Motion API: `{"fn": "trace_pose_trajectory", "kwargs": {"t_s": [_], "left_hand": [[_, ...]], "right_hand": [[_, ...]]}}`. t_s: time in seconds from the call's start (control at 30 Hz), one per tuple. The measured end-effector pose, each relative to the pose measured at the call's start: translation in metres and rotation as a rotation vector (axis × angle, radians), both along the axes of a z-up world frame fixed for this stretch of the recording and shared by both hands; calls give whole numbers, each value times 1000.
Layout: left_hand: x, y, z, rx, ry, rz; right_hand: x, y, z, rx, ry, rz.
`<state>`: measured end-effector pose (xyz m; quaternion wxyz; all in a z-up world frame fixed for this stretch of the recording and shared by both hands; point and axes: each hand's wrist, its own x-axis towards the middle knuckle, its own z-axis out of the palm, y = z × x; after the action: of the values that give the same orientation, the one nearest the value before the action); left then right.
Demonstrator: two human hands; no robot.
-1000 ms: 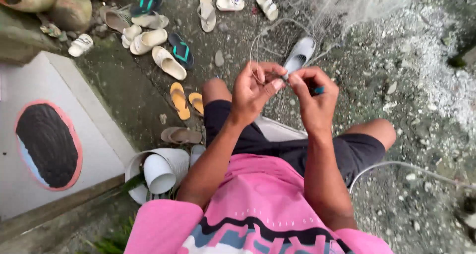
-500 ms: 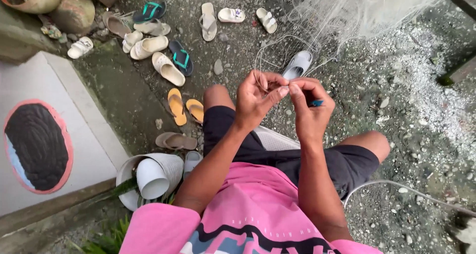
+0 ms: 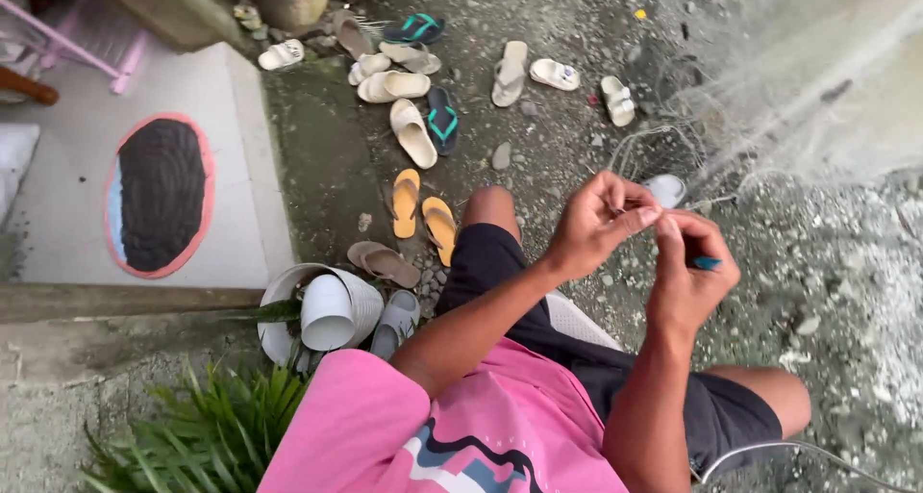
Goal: The person is repairing a fishing net by threading a thin line through existing loops and tying knots using a small blue plastic tool.
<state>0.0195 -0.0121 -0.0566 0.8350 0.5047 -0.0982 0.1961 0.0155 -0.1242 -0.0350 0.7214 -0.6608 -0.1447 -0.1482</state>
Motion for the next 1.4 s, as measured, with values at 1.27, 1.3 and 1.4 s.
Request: {"fn": "trace_pose_trajectory", "kwargs": {"t_s": [1.27, 1.3, 1.4], "left_hand": [[-28, 26, 44, 222, 22, -111], [-26, 27, 42, 213, 31, -128], [-34, 31, 52, 130, 184, -282]], "right_hand": [[-9, -28, 61, -651, -368, -94], [-7, -27, 63, -629, -371, -50], [1, -30, 63, -624, -446, 29]]}}
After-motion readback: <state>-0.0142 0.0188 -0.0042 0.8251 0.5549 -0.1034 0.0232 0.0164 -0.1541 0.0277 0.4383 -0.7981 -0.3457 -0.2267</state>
